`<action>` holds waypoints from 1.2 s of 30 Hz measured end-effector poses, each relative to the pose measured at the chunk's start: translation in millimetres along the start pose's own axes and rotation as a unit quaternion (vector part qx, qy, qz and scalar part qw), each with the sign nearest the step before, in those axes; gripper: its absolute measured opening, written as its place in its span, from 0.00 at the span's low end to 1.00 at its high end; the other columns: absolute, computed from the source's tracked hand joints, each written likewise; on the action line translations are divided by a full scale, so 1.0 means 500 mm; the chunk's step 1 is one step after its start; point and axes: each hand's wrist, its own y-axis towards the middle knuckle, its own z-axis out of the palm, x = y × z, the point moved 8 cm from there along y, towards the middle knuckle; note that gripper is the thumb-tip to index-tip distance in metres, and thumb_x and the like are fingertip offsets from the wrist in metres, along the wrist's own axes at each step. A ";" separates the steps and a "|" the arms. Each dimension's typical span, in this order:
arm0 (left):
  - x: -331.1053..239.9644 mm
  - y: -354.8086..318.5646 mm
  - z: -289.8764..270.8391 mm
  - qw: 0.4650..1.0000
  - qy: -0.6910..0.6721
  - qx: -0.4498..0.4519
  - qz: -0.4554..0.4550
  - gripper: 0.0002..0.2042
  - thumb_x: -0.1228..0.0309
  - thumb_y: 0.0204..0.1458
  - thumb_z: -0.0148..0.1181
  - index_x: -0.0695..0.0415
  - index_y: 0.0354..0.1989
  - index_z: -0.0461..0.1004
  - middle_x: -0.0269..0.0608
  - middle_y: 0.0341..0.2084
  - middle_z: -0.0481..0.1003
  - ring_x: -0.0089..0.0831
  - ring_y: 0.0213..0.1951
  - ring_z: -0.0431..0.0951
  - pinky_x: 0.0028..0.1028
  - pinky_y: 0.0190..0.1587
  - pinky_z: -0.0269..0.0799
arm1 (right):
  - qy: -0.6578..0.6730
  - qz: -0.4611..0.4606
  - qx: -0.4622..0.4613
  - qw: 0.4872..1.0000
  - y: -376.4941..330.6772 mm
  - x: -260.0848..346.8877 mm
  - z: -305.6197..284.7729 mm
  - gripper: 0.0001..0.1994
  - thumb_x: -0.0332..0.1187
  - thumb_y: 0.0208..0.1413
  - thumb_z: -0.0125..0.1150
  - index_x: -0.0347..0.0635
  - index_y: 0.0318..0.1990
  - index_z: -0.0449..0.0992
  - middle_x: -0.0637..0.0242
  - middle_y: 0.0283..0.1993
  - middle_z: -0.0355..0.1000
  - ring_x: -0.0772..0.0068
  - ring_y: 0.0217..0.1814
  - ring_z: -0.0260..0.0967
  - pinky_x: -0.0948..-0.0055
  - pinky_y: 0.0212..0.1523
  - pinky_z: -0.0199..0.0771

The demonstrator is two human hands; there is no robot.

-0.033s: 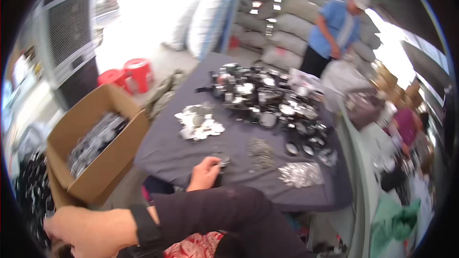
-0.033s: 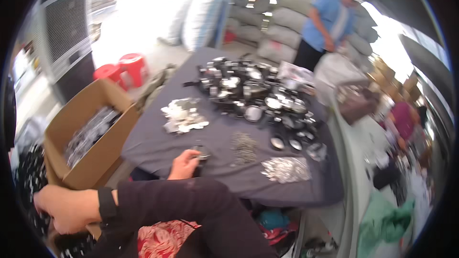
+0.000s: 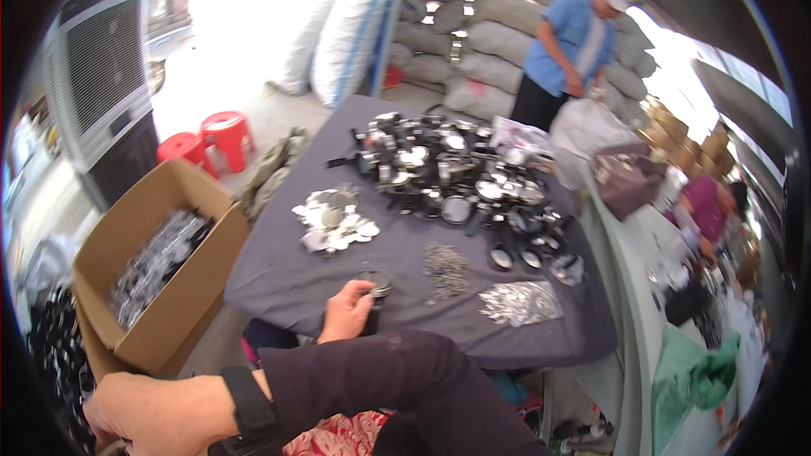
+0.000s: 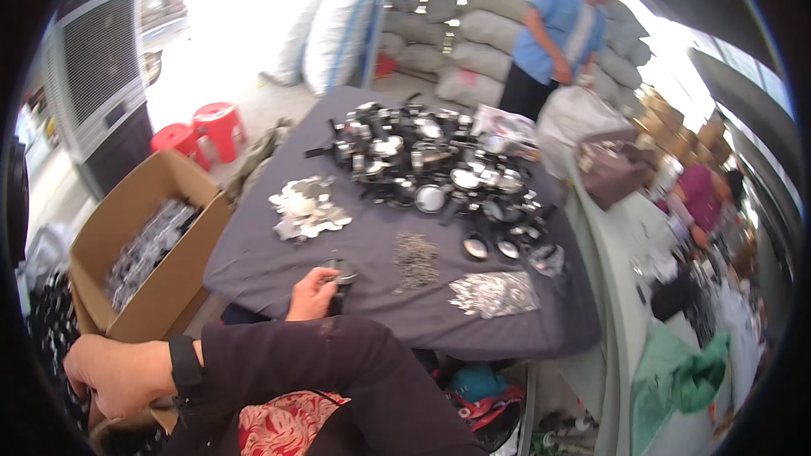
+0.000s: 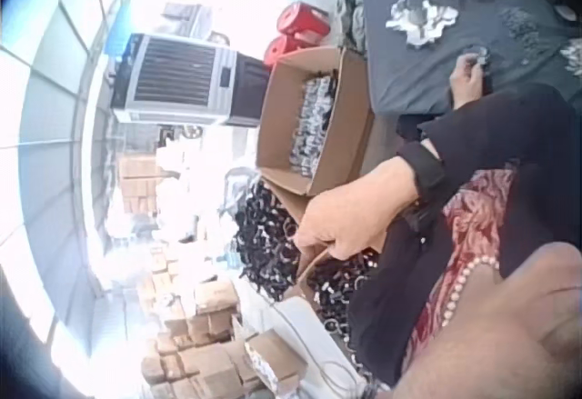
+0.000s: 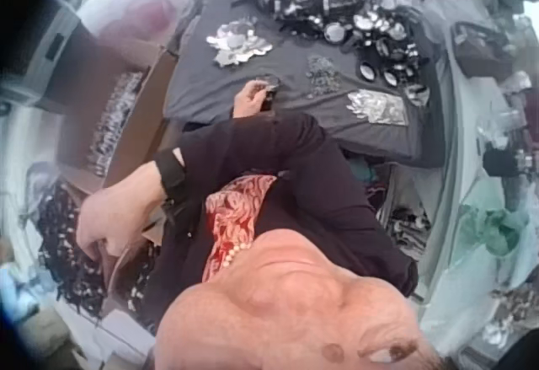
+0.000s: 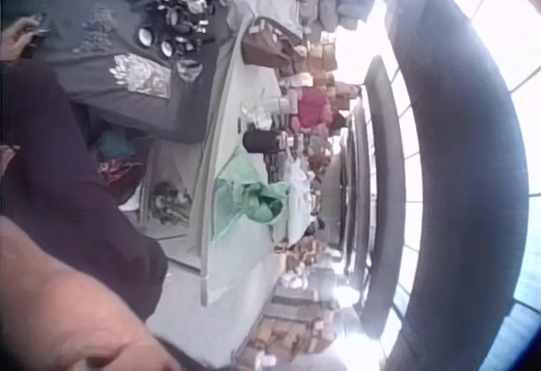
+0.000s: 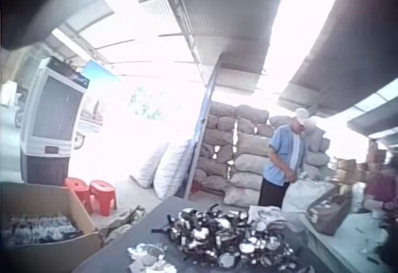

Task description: Assembling small mechanical components for respirators or gas masks.

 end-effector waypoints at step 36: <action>-0.017 0.000 0.014 0.992 -0.085 0.070 -0.066 0.07 0.74 0.49 0.49 0.58 0.36 0.70 0.27 0.12 0.65 0.13 0.12 0.63 0.17 0.13 0.60 | -0.542 0.268 -0.451 0.656 -0.695 -0.018 -0.335 0.04 0.22 0.43 0.57 0.36 0.28 0.69 0.60 0.25 0.67 0.61 0.23 0.67 0.72 0.23 0.66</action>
